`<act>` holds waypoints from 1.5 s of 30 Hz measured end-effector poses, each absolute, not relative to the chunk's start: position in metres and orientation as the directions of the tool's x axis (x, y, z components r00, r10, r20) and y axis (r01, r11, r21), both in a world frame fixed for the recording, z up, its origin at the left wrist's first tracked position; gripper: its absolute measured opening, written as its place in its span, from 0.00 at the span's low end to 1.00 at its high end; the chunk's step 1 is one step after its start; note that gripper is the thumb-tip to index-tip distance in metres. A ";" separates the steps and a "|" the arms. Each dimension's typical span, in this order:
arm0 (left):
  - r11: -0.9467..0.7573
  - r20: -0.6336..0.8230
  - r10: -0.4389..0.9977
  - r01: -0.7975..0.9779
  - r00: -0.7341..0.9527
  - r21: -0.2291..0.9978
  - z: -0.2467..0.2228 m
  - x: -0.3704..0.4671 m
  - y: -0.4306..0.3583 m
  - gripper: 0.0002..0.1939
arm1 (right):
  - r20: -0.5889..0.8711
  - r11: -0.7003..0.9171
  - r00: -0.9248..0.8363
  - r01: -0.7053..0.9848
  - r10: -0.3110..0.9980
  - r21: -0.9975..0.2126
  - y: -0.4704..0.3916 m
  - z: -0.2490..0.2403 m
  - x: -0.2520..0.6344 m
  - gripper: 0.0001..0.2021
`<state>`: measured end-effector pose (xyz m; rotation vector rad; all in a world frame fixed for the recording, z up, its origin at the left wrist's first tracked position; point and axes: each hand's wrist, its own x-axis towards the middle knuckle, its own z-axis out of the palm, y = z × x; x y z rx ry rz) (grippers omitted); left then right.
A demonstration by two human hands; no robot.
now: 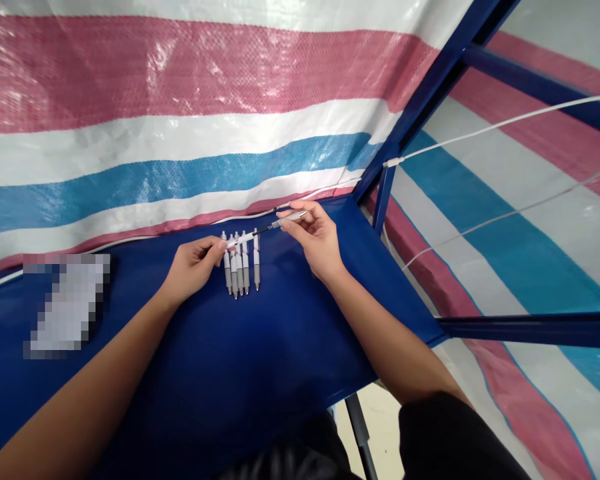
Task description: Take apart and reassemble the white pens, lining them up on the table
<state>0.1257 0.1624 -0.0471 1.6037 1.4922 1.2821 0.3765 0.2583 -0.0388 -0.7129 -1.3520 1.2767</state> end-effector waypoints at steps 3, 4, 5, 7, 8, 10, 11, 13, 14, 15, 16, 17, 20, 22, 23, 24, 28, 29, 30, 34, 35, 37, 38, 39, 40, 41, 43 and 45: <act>-0.186 0.239 0.967 0.390 -0.092 0.902 -0.047 0.124 0.162 0.24 | 0.299 0.249 -0.222 -0.228 0.928 -0.941 0.261 -0.038 0.378 0.20; -0.187 0.239 0.967 0.389 -0.090 0.902 -0.048 0.124 0.162 0.24 | 0.299 0.250 -0.221 -0.226 0.928 -0.942 0.261 -0.039 0.378 0.21; -0.188 0.240 0.967 0.389 -0.088 0.902 -0.048 0.124 0.163 0.24 | 0.298 0.248 -0.222 -0.230 0.928 -0.941 0.262 -0.039 0.378 0.21; -0.189 0.241 0.966 0.390 -0.089 0.901 -0.048 0.123 0.163 0.25 | 0.293 0.235 -0.224 -0.253 0.929 -0.938 0.260 -0.039 0.376 0.22; -0.187 0.240 0.966 0.392 -0.090 0.901 -0.047 0.123 0.163 0.25 | 0.287 0.224 -0.228 -0.268 0.930 -0.937 0.258 -0.040 0.375 0.22; -0.183 0.237 0.968 0.399 -0.088 0.898 -0.047 0.124 0.163 0.26 | 0.266 0.192 -0.251 -0.285 0.931 -0.939 0.253 -0.039 0.372 0.21; -0.184 0.236 0.968 0.405 -0.083 0.896 -0.047 0.124 0.163 0.26 | 0.253 0.174 -0.275 -0.283 0.928 -0.943 0.250 -0.038 0.370 0.19; -0.194 0.245 0.967 0.419 -0.071 0.887 -0.047 0.125 0.162 0.26 | 0.224 0.137 -0.335 -0.266 0.915 -0.954 0.243 -0.037 0.367 0.17; -0.202 0.253 0.965 0.425 -0.066 0.882 -0.047 0.125 0.162 0.26 | 0.208 0.119 -0.363 -0.254 0.908 -0.960 0.241 -0.036 0.365 0.16; -0.212 0.262 0.963 0.426 -0.061 0.880 -0.046 0.126 0.162 0.26 | 0.192 0.102 -0.385 -0.242 0.903 -0.965 0.239 -0.035 0.365 0.16; -0.223 0.270 0.961 0.423 -0.055 0.878 -0.046 0.126 0.162 0.26 | 0.177 0.087 -0.397 -0.233 0.901 -0.969 0.238 -0.034 0.364 0.16; -0.232 0.277 0.960 0.419 -0.048 0.878 -0.046 0.126 0.162 0.25 | 0.161 0.072 -0.400 -0.228 0.902 -0.971 0.237 -0.034 0.364 0.16; -0.251 0.287 0.958 0.414 -0.027 0.875 -0.046 0.127 0.161 0.25 | 0.106 0.025 -0.395 -0.206 0.912 -0.978 0.239 -0.033 0.365 0.18; -0.250 0.289 0.957 0.418 -0.031 0.873 -0.046 0.128 0.161 0.25 | 0.069 0.005 -0.390 -0.162 0.918 -0.987 0.241 -0.033 0.366 0.21; -0.248 0.290 0.956 0.417 -0.040 0.874 -0.046 0.128 0.161 0.25 | 0.055 0.004 -0.390 -0.129 0.919 -0.992 0.241 -0.032 0.367 0.23; -0.244 0.291 0.955 0.415 -0.052 0.876 -0.047 0.128 0.160 0.24 | 0.046 0.011 -0.391 -0.090 0.919 -0.996 0.240 -0.032 0.367 0.24; -0.244 0.296 0.953 0.422 -0.061 0.873 -0.048 0.128 0.160 0.23 | 0.016 0.087 -0.401 0.159 0.916 -0.984 0.236 -0.029 0.372 0.32; -0.246 0.296 0.954 0.425 -0.054 0.871 -0.049 0.128 0.160 0.23 | 0.015 0.114 -0.399 0.227 0.917 -0.967 0.235 -0.027 0.374 0.35; -0.246 0.295 0.954 0.427 -0.051 0.870 -0.049 0.128 0.160 0.23 | 0.022 0.141 -0.397 0.272 0.917 -0.952 0.236 -0.026 0.375 0.36; -0.242 0.294 0.953 0.398 -0.072 0.885 -0.050 0.128 0.160 0.25 | 0.150 0.224 -0.421 0.132 0.894 -0.966 0.241 -0.023 0.378 0.31; -0.241 0.292 0.953 0.393 -0.076 0.888 -0.050 0.128 0.160 0.25 | 0.179 0.240 -0.436 0.088 0.882 -0.967 0.242 -0.023 0.378 0.31; -0.236 0.288 0.954 0.391 -0.079 0.890 -0.050 0.128 0.160 0.25 | 0.183 0.250 -0.472 0.082 0.862 -0.965 0.243 -0.024 0.379 0.28; -0.233 0.285 0.955 0.394 -0.078 0.889 -0.050 0.128 0.160 0.25 | 0.160 0.246 -0.486 0.118 0.859 -0.962 0.242 -0.024 0.379 0.27; -0.232 0.283 0.956 0.399 -0.075 0.887 -0.050 0.129 0.159 0.25 | 0.127 0.240 -0.494 0.172 0.860 -0.955 0.242 -0.026 0.380 0.28; -0.233 0.283 0.956 0.403 -0.071 0.885 -0.050 0.129 0.159 0.25 | 0.096 0.235 -0.493 0.229 0.865 -0.945 0.241 -0.027 0.381 0.31; -0.235 0.285 0.956 0.405 -0.066 0.883 -0.050 0.130 0.158 0.24 | 0.076 0.235 -0.489 0.273 0.869 -0.933 0.241 -0.027 0.381 0.34; -0.241 0.290 0.955 0.411 -0.060 0.879 -0.050 0.130 0.158 0.24 | 0.090 0.252 -0.481 0.284 0.872 -0.925 0.242 -0.029 0.382 0.33; -0.240 0.291 0.955 0.418 -0.061 0.876 -0.051 0.130 0.158 0.24 | 0.148 0.279 -0.484 0.211 0.862 -0.937 0.245 -0.028 0.382 0.26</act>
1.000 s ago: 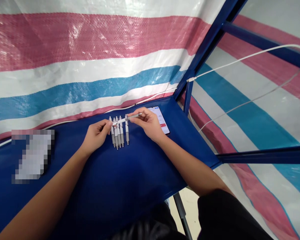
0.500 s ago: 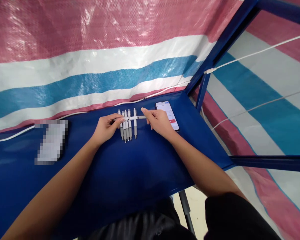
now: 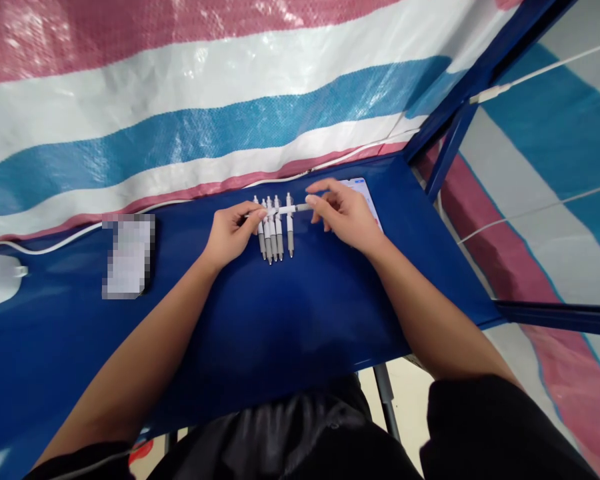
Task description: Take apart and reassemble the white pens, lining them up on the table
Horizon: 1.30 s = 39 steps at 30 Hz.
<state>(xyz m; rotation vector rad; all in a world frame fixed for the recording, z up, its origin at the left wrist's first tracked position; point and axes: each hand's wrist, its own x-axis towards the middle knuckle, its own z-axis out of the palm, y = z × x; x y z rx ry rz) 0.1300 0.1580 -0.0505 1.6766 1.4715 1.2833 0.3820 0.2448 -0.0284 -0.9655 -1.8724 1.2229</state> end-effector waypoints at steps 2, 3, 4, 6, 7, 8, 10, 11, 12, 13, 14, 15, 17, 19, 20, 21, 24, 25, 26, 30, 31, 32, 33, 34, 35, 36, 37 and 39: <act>-0.233 0.284 0.957 0.428 -0.059 0.873 -0.051 0.129 0.159 0.24 | 0.183 0.297 -0.488 0.167 0.853 -0.940 0.246 -0.028 0.382 0.25; -0.233 0.282 0.958 0.432 -0.051 0.871 -0.051 0.129 0.159 0.24 | 0.176 0.297 -0.488 0.182 0.855 -0.937 0.247 -0.027 0.382 0.24; -0.237 0.281 0.959 0.434 -0.039 0.869 -0.052 0.128 0.159 0.24 | 0.152 0.289 -0.486 0.221 0.861 -0.931 0.246 -0.027 0.382 0.25; -0.257 0.289 0.957 0.434 -0.009 0.863 -0.052 0.128 0.160 0.23 | 0.092 0.258 -0.471 0.302 0.878 -0.918 0.245 -0.027 0.383 0.29; -0.269 0.297 0.955 0.432 0.003 0.861 -0.053 0.128 0.161 0.23 | 0.073 0.243 -0.463 0.320 0.884 -0.916 0.244 -0.027 0.383 0.29; -0.277 0.304 0.953 0.430 0.006 0.860 -0.053 0.128 0.161 0.22 | 0.069 0.236 -0.458 0.317 0.886 -0.919 0.244 -0.027 0.383 0.28; -0.276 0.307 0.952 0.427 -0.002 0.861 -0.053 0.128 0.161 0.22 | 0.102 0.247 -0.461 0.266 0.882 -0.932 0.244 -0.027 0.383 0.21; -0.271 0.303 0.953 0.428 -0.008 0.862 -0.053 0.127 0.161 0.22 | 0.125 0.259 -0.462 0.238 0.878 -0.936 0.244 -0.026 0.382 0.20; -0.264 0.298 0.954 0.431 -0.012 0.863 -0.053 0.127 0.161 0.22 | 0.142 0.270 -0.465 0.223 0.874 -0.937 0.244 -0.026 0.382 0.19; -0.258 0.292 0.956 0.437 -0.012 0.862 -0.053 0.127 0.161 0.22 | 0.152 0.280 -0.464 0.221 0.872 -0.934 0.245 -0.026 0.382 0.18; -0.254 0.287 0.958 0.441 -0.010 0.861 -0.053 0.126 0.161 0.22 | 0.151 0.288 -0.464 0.239 0.873 -0.927 0.245 -0.026 0.382 0.16; -0.253 0.285 0.959 0.443 -0.006 0.860 -0.053 0.126 0.161 0.22 | 0.138 0.290 -0.465 0.273 0.874 -0.917 0.244 -0.026 0.382 0.16; -0.255 0.282 0.959 0.442 0.005 0.860 -0.052 0.126 0.161 0.23 | 0.089 0.279 -0.468 0.353 0.879 -0.893 0.243 -0.026 0.381 0.22; -0.253 0.278 0.961 0.442 0.009 0.860 -0.052 0.126 0.160 0.23 | 0.059 0.270 -0.473 0.391 0.879 -0.880 0.242 -0.026 0.382 0.27; -0.248 0.274 0.962 0.445 0.007 0.860 -0.052 0.126 0.160 0.24 | 0.063 0.270 -0.479 0.378 0.876 -0.885 0.242 -0.026 0.382 0.24; -0.241 0.269 0.963 0.449 0.003 0.860 -0.051 0.127 0.160 0.24 | 0.080 0.277 -0.485 0.350 0.871 -0.895 0.241 -0.025 0.383 0.21; -0.223 0.251 0.968 0.459 0.000 0.860 -0.051 0.127 0.159 0.24 | 0.118 0.308 -0.511 0.306 0.852 -0.901 0.242 -0.024 0.385 0.15; -0.224 0.251 0.968 0.466 0.005 0.856 -0.051 0.127 0.158 0.24 | 0.111 0.318 -0.525 0.322 0.844 -0.891 0.242 -0.023 0.386 0.15; -0.229 0.257 0.966 0.478 0.008 0.848 -0.051 0.126 0.158 0.23 | 0.096 0.330 -0.545 0.350 0.833 -0.877 0.243 -0.023 0.387 0.15; -0.289 0.331 0.943 0.543 0.021 0.788 -0.052 0.124 0.157 0.22 | 0.041 0.363 -0.624 0.399 0.781 -0.842 0.247 -0.026 0.389 0.18; -0.306 0.349 0.937 0.554 0.029 0.775 -0.051 0.123 0.157 0.21 | 0.027 0.360 -0.638 0.399 0.770 -0.843 0.248 -0.027 0.390 0.18; -0.319 0.362 0.931 0.564 0.038 0.762 -0.051 0.123 0.157 0.21 | 0.007 0.350 -0.651 0.399 0.759 -0.848 0.249 -0.028 0.391 0.19; -0.327 0.369 0.928 0.576 0.047 0.749 -0.050 0.122 0.157 0.21 | -0.018 0.334 -0.666 0.397 0.745 -0.855 0.250 -0.029 0.392 0.20; -0.330 0.372 0.927 0.592 0.054 0.735 -0.049 0.123 0.157 0.21 | -0.046 0.315 -0.683 0.393 0.729 -0.864 0.251 -0.029 0.393 0.21; -0.328 0.373 0.926 0.612 0.059 0.719 -0.048 0.123 0.156 0.20 | -0.072 0.295 -0.700 0.390 0.711 -0.872 0.251 -0.029 0.394 0.21; -0.321 0.373 0.926 0.638 0.057 0.699 -0.046 0.124 0.154 0.20 | -0.092 0.279 -0.712 0.387 0.696 -0.879 0.252 -0.028 0.394 0.21; -0.309 0.377 0.925 0.670 0.046 0.675 -0.044 0.126 0.151 0.20 | -0.104 0.269 -0.718 0.385 0.689 -0.883 0.252 -0.028 0.395 0.21; -0.249 0.398 0.917 0.748 -0.021 0.615 -0.039 0.128 0.144 0.19 | -0.100 0.266 -0.707 0.388 0.701 -0.882 0.250 -0.026 0.394 0.21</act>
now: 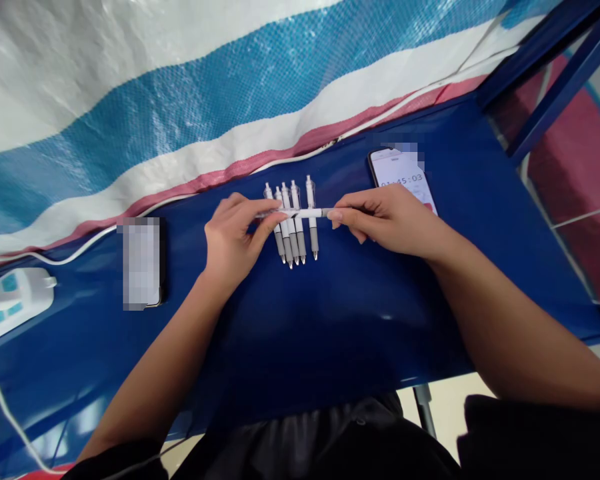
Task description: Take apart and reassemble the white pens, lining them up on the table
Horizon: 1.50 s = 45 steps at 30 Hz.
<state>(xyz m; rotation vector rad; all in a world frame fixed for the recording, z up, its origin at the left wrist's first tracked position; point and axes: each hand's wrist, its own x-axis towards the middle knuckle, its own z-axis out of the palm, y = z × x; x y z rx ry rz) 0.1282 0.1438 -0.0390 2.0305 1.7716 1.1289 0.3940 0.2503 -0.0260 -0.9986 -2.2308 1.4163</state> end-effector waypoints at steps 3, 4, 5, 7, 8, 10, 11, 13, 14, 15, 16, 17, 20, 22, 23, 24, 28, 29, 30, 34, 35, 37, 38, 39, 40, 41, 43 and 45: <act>-0.014 0.405 0.889 0.872 -0.213 0.490 -0.032 0.131 0.131 0.26 | -0.053 0.269 -0.639 0.395 0.767 -0.878 0.245 -0.023 0.390 0.22; 0.090 0.382 0.883 0.895 -0.275 0.436 -0.030 0.131 0.127 0.30 | -0.040 0.265 -0.610 0.403 0.792 -0.876 0.242 -0.022 0.389 0.23; 0.189 0.348 0.878 0.907 -0.328 0.377 -0.028 0.130 0.125 0.32 | -0.032 0.263 -0.584 0.412 0.811 -0.872 0.240 -0.021 0.387 0.23; 0.337 0.271 0.873 0.903 -0.405 0.266 -0.025 0.127 0.124 0.35 | -0.021 0.272 -0.561 0.434 0.828 -0.859 0.236 -0.019 0.385 0.24; 0.381 0.240 0.870 0.897 -0.430 0.225 -0.023 0.124 0.125 0.35 | -0.015 0.286 -0.563 0.443 0.826 -0.850 0.234 -0.019 0.384 0.25; 0.429 0.209 0.863 0.886 -0.460 0.178 -0.021 0.116 0.129 0.35 | 0.008 0.328 -0.578 0.450 0.816 -0.831 0.232 -0.018 0.382 0.26; 0.443 0.206 0.858 0.881 -0.470 0.166 -0.020 0.113 0.131 0.35 | 0.022 0.346 -0.584 0.451 0.812 -0.823 0.231 -0.018 0.381 0.26; 0.462 0.214 0.847 0.873 -0.486 0.157 -0.020 0.108 0.134 0.35 | 0.046 0.373 -0.588 0.448 0.808 -0.812 0.229 -0.019 0.380 0.26; 0.467 0.221 0.842 0.870 -0.492 0.156 -0.021 0.107 0.134 0.35 | 0.059 0.383 -0.588 0.445 0.807 -0.809 0.229 -0.019 0.380 0.26; 0.468 0.228 0.839 0.869 -0.494 0.158 -0.022 0.108 0.135 0.34 | 0.073 0.395 -0.589 0.439 0.805 -0.807 0.228 -0.020 0.379 0.26; 0.464 0.232 0.840 0.871 -0.491 0.162 -0.024 0.110 0.135 0.34 | 0.089 0.408 -0.589 0.435 0.803 -0.803 0.228 -0.021 0.379 0.26; 0.453 0.232 0.845 0.876 -0.481 0.167 -0.025 0.112 0.134 0.33 | 0.104 0.419 -0.587 0.433 0.803 -0.798 0.228 -0.021 0.378 0.26; 0.396 0.199 0.880 0.898 -0.431 0.191 -0.022 0.111 0.124 0.32 | 0.124 0.424 -0.561 0.444 0.818 -0.790 0.228 -0.023 0.378 0.24; 0.388 0.177 0.889 0.900 -0.423 0.201 -0.012 0.094 0.108 0.31 | 0.121 0.407 -0.536 0.456 0.836 -0.792 0.228 -0.023 0.379 0.23; 0.413 0.179 0.876 0.889 -0.447 0.199 -0.006 0.079 0.097 0.31 | 0.120 0.398 -0.524 0.459 0.843 -0.794 0.228 -0.024 0.379 0.22; 0.448 0.191 0.855 0.873 -0.482 0.194 0.000 0.063 0.084 0.31 | 0.122 0.391 -0.511 0.461 0.851 -0.796 0.228 -0.024 0.379 0.21; 0.469 0.241 0.830 0.863 -0.503 0.186 0.013 0.003 0.029 0.43 | 0.141 0.378 -0.475 0.451 0.868 -0.809 0.226 -0.028 0.375 0.17; 0.463 0.222 0.838 0.865 -0.498 0.193 0.012 -0.004 0.019 0.48 | 0.158 0.381 -0.462 0.441 0.873 -0.813 0.226 -0.029 0.373 0.16; 0.476 0.186 0.840 0.857 -0.509 0.197 0.008 -0.008 0.012 0.50 | 0.182 0.386 -0.442 0.429 0.878 -0.817 0.225 -0.031 0.371 0.15; 0.539 0.077 0.824 0.819 -0.561 0.198 -0.008 -0.003 0.004 0.52 | 0.253 0.382 -0.346 0.381 0.903 -0.842 0.224 -0.036 0.365 0.13; 0.542 0.065 0.824 0.816 -0.563 0.201 -0.010 -0.001 0.007 0.51 | 0.253 0.376 -0.338 0.375 0.906 -0.847 0.223 -0.036 0.364 0.13; 0.532 0.049 0.833 0.823 -0.551 0.202 -0.010 0.000 0.013 0.49 | 0.245 0.371 -0.345 0.369 0.906 -0.852 0.222 -0.036 0.363 0.13; 0.523 0.046 0.840 0.829 -0.541 0.199 -0.009 -0.001 0.017 0.47 | 0.241 0.372 -0.356 0.366 0.903 -0.853 0.221 -0.036 0.363 0.13; 0.516 0.045 0.845 0.834 -0.533 0.194 -0.008 -0.002 0.020 0.45 | 0.237 0.374 -0.369 0.361 0.899 -0.855 0.220 -0.036 0.362 0.13; 0.510 0.046 0.849 0.839 -0.526 0.189 -0.008 -0.003 0.024 0.43 | 0.231 0.373 -0.385 0.352 0.894 -0.859 0.219 -0.036 0.362 0.13; 0.504 0.052 0.852 0.844 -0.521 0.183 -0.007 -0.003 0.027 0.41 | 0.222 0.370 -0.401 0.342 0.889 -0.864 0.219 -0.036 0.361 0.13; 0.496 0.064 0.857 0.852 -0.511 0.167 -0.007 -0.002 0.033 0.38 | 0.196 0.357 -0.430 0.332 0.881 -0.873 0.218 -0.036 0.360 0.13; 0.493 0.066 0.861 0.859 -0.504 0.137 -0.008 0.001 0.037 0.36 | 0.168 0.338 -0.447 0.334 0.879 -0.880 0.218 -0.037 0.360 0.14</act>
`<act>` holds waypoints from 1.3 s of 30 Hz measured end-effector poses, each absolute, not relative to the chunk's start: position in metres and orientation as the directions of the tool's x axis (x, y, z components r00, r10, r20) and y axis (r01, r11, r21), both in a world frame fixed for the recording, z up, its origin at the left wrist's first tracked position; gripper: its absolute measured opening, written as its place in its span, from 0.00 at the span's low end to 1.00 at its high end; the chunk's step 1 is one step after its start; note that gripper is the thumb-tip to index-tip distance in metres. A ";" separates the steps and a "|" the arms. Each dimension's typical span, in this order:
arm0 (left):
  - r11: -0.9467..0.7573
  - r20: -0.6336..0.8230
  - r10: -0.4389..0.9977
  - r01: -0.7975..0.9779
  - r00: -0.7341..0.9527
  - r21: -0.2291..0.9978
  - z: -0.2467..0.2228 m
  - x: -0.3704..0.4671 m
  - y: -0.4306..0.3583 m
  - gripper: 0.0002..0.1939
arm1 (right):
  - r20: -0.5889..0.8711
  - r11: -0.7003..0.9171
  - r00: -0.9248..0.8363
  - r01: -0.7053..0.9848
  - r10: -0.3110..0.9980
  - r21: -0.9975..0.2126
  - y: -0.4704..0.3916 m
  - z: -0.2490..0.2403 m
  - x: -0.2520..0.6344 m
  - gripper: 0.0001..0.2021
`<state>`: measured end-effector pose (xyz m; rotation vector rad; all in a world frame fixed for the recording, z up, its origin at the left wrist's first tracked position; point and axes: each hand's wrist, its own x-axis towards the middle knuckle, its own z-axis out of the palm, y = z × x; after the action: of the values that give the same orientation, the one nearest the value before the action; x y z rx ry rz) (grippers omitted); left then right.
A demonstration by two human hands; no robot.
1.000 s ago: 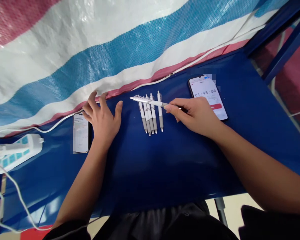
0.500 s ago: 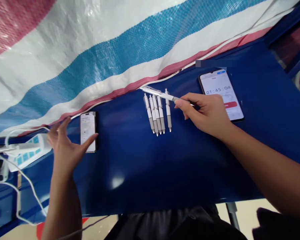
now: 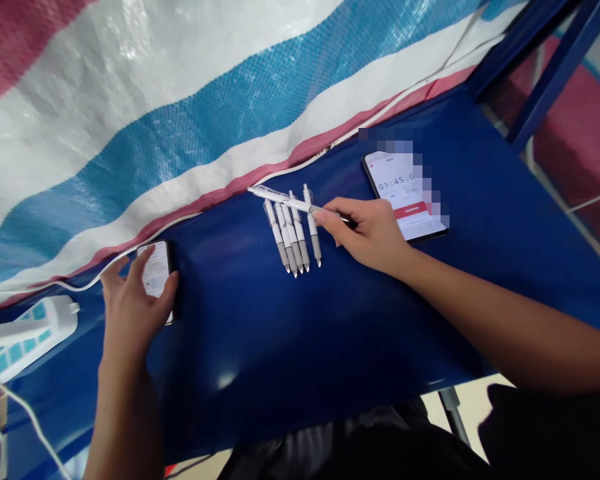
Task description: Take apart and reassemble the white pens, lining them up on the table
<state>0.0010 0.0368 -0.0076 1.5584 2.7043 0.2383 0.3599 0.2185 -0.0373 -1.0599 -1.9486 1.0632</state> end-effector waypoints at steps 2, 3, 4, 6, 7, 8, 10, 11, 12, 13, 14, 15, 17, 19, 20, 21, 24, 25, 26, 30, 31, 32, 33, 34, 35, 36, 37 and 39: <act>0.498 0.047 0.862 0.861 -0.504 0.104 -0.007 0.005 0.039 0.35 | 0.151 0.326 -0.450 0.341 0.880 -0.882 0.219 -0.038 0.360 0.14; 0.503 0.034 0.861 0.859 -0.508 0.092 -0.007 0.007 0.040 0.35 | 0.146 0.322 -0.452 0.343 0.880 -0.882 0.220 -0.038 0.360 0.15; 0.508 0.020 0.859 0.857 -0.511 0.083 -0.006 0.008 0.041 0.35 | 0.141 0.320 -0.455 0.345 0.879 -0.882 0.220 -0.038 0.360 0.16; 0.515 0.001 0.856 0.854 -0.516 0.078 -0.004 0.010 0.042 0.34 | 0.125 0.314 -0.465 0.355 0.877 -0.880 0.220 -0.037 0.360 0.17; 0.516 -0.004 0.856 0.853 -0.517 0.081 -0.003 0.010 0.043 0.34 | 0.113 0.307 -0.467 0.364 0.877 -0.879 0.220 -0.036 0.360 0.18; 0.516 -0.008 0.856 0.853 -0.517 0.083 -0.002 0.010 0.043 0.33 | 0.098 0.297 -0.469 0.374 0.878 -0.878 0.220 -0.035 0.360 0.19; 0.519 -0.016 0.854 0.850 -0.520 0.088 -0.001 0.010 0.044 0.34 | 0.071 0.278 -0.467 0.391 0.881 -0.878 0.219 -0.034 0.360 0.20; 0.523 -0.015 0.852 0.847 -0.524 0.092 -0.001 0.010 0.044 0.35 | 0.063 0.271 -0.465 0.396 0.883 -0.877 0.219 -0.033 0.360 0.20; 0.526 -0.011 0.849 0.845 -0.528 0.097 0.000 0.010 0.044 0.37 | 0.059 0.267 -0.463 0.399 0.884 -0.877 0.219 -0.033 0.360 0.21; 0.530 -0.003 0.847 0.842 -0.532 0.105 0.000 0.010 0.043 0.39 | 0.058 0.267 -0.463 0.400 0.885 -0.877 0.219 -0.032 0.359 0.21; 0.534 0.007 0.843 0.838 -0.538 0.115 0.000 0.010 0.042 0.40 | 0.060 0.268 -0.462 0.399 0.885 -0.877 0.219 -0.032 0.359 0.21; 0.538 0.016 0.839 0.833 -0.544 0.125 0.000 0.010 0.041 0.42 | 0.061 0.270 -0.463 0.399 0.884 -0.876 0.219 -0.032 0.359 0.21; 0.551 0.024 0.829 0.823 -0.559 0.137 0.000 0.011 0.039 0.43 | 0.065 0.275 -0.465 0.400 0.883 -0.874 0.219 -0.032 0.359 0.21; 0.565 0.023 0.819 0.813 -0.573 0.141 0.000 0.012 0.037 0.44 | 0.068 0.280 -0.467 0.401 0.882 -0.872 0.219 -0.032 0.359 0.21; 0.569 0.022 0.816 0.810 -0.577 0.140 0.000 0.012 0.036 0.45 | 0.069 0.282 -0.470 0.401 0.880 -0.871 0.219 -0.032 0.359 0.21; 0.571 0.021 0.815 0.809 -0.579 0.137 0.000 0.012 0.035 0.44 | 0.071 0.286 -0.473 0.399 0.878 -0.871 0.220 -0.032 0.359 0.21; 0.568 0.013 0.820 0.815 -0.573 0.116 -0.001 0.012 0.034 0.41 | 0.085 0.302 -0.484 0.390 0.871 -0.870 0.220 -0.032 0.359 0.21; 0.566 0.010 0.822 0.818 -0.570 0.108 -0.002 0.011 0.035 0.40 | 0.090 0.307 -0.485 0.389 0.870 -0.869 0.220 -0.032 0.359 0.21; 0.565 0.007 0.823 0.819 -0.568 0.100 -0.002 0.011 0.036 0.39 | 0.092 0.310 -0.487 0.390 0.869 -0.867 0.220 -0.032 0.359 0.21; 0.569 -0.029 0.822 0.819 -0.569 0.078 -0.001 0.015 0.041 0.39 | 0.088 0.310 -0.493 0.389 0.866 -0.868 0.220 -0.033 0.359 0.20; 0.572 -0.042 0.820 0.817 -0.571 0.072 0.000 0.017 0.043 0.39 | 0.088 0.309 -0.492 0.387 0.866 -0.869 0.220 -0.033 0.360 0.20; 0.579 -0.056 0.815 0.813 -0.576 0.065 0.001 0.019 0.044 0.39 | 0.089 0.308 -0.491 0.386 0.867 -0.870 0.220 -0.033 0.360 0.20; 0.587 -0.068 0.809 0.807 -0.584 0.056 0.003 0.021 0.045 0.39 | 0.092 0.309 -0.489 0.384 0.867 -0.870 0.220 -0.033 0.360 0.20; 0.597 -0.078 0.802 0.801 -0.592 0.047 0.004 0.023 0.046 0.38 | 0.094 0.310 -0.488 0.383 0.868 -0.870 0.220 -0.033 0.360 0.19; 0.604 -0.085 0.796 0.796 -0.599 0.042 0.004 0.024 0.047 0.38 | 0.097 0.311 -0.487 0.383 0.868 -0.870 0.220 -0.034 0.360 0.19; 0.607 -0.084 0.793 0.794 -0.603 0.040 0.005 0.024 0.047 0.38 | 0.098 0.313 -0.487 0.382 0.868 -0.869 0.220 -0.034 0.360 0.19; 0.604 -0.077 0.796 0.795 -0.600 0.046 0.004 0.024 0.047 0.38 | 0.097 0.313 -0.488 0.383 0.867 -0.869 0.220 -0.034 0.360 0.19; 0.586 -0.047 0.810 0.807 -0.585 0.074 0.003 0.022 0.045 0.40 | 0.095 0.311 -0.487 0.385 0.868 -0.869 0.221 -0.034 0.360 0.19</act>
<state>0.0225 0.0452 0.0028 1.3935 2.7299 0.0686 0.3599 0.2205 -0.0342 -1.1055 -2.0149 1.1087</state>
